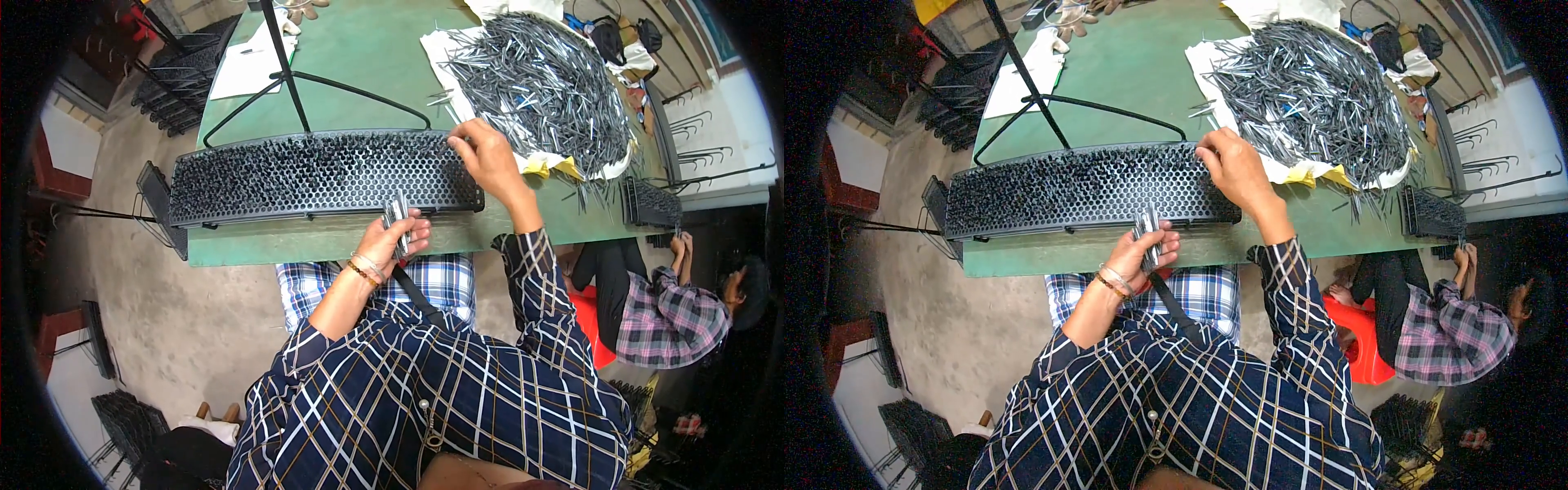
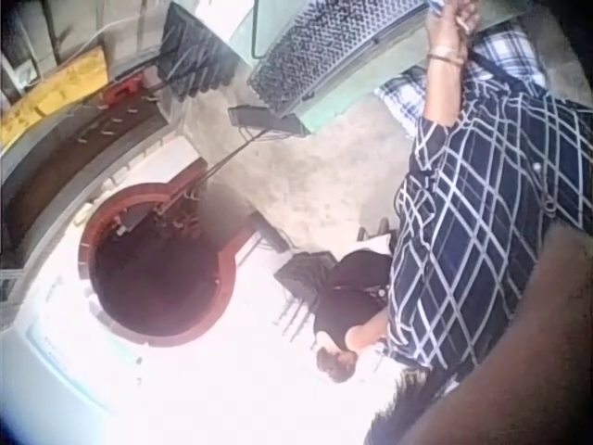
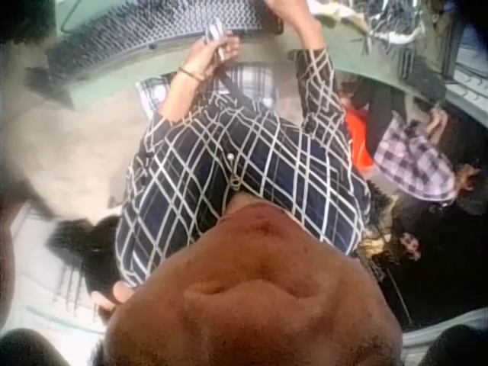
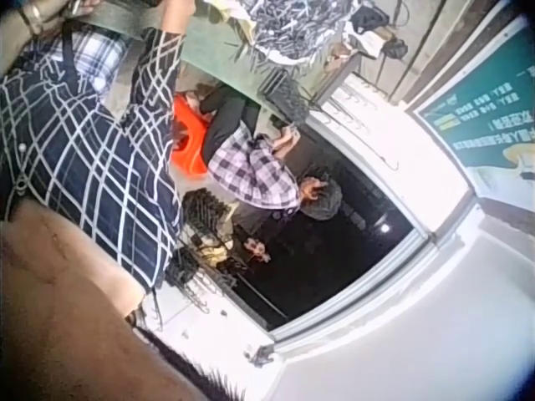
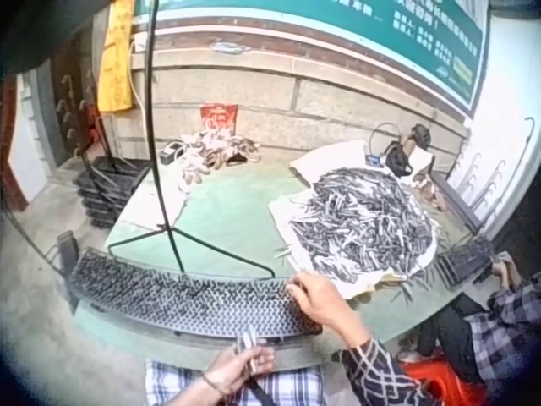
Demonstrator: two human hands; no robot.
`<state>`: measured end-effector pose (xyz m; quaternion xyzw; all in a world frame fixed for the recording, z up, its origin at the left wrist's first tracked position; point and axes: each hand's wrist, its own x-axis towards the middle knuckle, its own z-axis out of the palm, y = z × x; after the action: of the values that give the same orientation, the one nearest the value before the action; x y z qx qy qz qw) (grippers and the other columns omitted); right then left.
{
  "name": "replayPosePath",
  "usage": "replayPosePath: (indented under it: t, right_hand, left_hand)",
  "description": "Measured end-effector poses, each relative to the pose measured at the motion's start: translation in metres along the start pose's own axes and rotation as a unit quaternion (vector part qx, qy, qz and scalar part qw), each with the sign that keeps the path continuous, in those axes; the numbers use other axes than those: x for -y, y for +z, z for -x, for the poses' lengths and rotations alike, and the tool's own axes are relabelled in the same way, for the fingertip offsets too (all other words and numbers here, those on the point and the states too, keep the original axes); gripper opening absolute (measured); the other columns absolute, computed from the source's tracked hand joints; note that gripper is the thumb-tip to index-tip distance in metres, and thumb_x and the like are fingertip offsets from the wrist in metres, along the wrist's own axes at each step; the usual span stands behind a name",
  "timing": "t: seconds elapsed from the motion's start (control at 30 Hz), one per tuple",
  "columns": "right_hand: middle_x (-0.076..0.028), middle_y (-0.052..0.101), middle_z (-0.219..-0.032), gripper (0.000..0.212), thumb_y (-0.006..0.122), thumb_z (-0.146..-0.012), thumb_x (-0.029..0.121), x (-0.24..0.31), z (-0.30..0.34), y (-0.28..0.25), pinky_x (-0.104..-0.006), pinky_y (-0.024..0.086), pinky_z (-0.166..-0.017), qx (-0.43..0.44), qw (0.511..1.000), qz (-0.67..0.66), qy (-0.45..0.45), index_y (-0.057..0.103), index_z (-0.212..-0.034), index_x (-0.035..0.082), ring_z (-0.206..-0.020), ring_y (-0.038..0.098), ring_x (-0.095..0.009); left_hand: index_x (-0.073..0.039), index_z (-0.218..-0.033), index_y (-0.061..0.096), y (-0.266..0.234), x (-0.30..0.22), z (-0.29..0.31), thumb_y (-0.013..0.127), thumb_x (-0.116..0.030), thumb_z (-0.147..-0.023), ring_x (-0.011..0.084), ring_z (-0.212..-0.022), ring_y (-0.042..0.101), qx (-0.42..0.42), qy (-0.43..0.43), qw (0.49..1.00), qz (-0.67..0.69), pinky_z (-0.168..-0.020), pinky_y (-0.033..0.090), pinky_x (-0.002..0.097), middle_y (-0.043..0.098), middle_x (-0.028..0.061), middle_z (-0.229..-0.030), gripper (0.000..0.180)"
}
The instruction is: Inserting small metal pins or clips into a perforated metal grid.
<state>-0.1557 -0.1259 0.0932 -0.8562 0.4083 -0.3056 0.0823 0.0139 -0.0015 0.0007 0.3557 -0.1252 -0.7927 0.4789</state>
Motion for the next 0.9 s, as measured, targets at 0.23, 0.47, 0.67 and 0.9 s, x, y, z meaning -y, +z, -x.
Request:
replayPosePath:
  t: [0.23,0.47,0.67,0.9]
  right_hand:
    - [0.000,0.061,-0.068,0.016,0.064,-0.082,0.015,0.030,0.012,-0.004,-0.0220,0.043,-0.050,0.270,0.878,-0.334,0.211,0.065,-0.087,-0.001,-0.056,0.051,-0.005]
    - [-0.015,0.064,-0.077,0.020,0.066,-0.077,0.023,0.001,0.008,0.021,-0.0385,0.049,-0.065,0.068,0.992,-0.011,0.107,0.068,-0.080,0.003,-0.073,0.063,-0.031]
    - [-0.013,0.062,-0.076,0.017,0.065,-0.077,0.022,0.003,0.011,0.047,-0.0417,0.049,-0.065,0.050,0.990,0.082,0.105,0.068,-0.076,0.005,-0.072,0.061,-0.032]
    - [-0.012,0.059,-0.070,0.013,0.065,-0.076,0.016,0.003,0.010,0.048,-0.0372,0.047,-0.059,-0.037,0.994,0.029,0.095,0.066,-0.075,0.003,-0.064,0.059,-0.028]
  left_hand:
    - [0.000,-0.108,0.053,0.003,-0.010,0.001,0.054,-0.026,-0.091,0.0221,-0.084,0.065,-0.003,0.007,0.999,0.045,-0.070,0.057,0.0343,0.064,0.0145,-0.096,0.031]
    - [-0.004,-0.103,0.058,0.002,0.001,0.003,0.058,-0.017,-0.089,0.0135,-0.079,0.060,0.025,0.020,0.999,-0.014,-0.071,0.054,0.0299,0.062,0.0045,-0.088,0.019]
    - [-0.004,-0.103,0.058,0.000,0.001,0.001,0.057,-0.017,-0.089,0.0138,-0.079,0.060,0.003,0.012,1.000,-0.013,-0.071,0.054,0.0300,0.062,0.0048,-0.088,0.019]
    - [-0.004,-0.103,0.057,-0.001,0.002,-0.002,0.056,-0.018,-0.090,0.0139,-0.079,0.060,-0.001,0.006,1.000,-0.015,-0.071,0.055,0.0296,0.062,0.0052,-0.088,0.019]
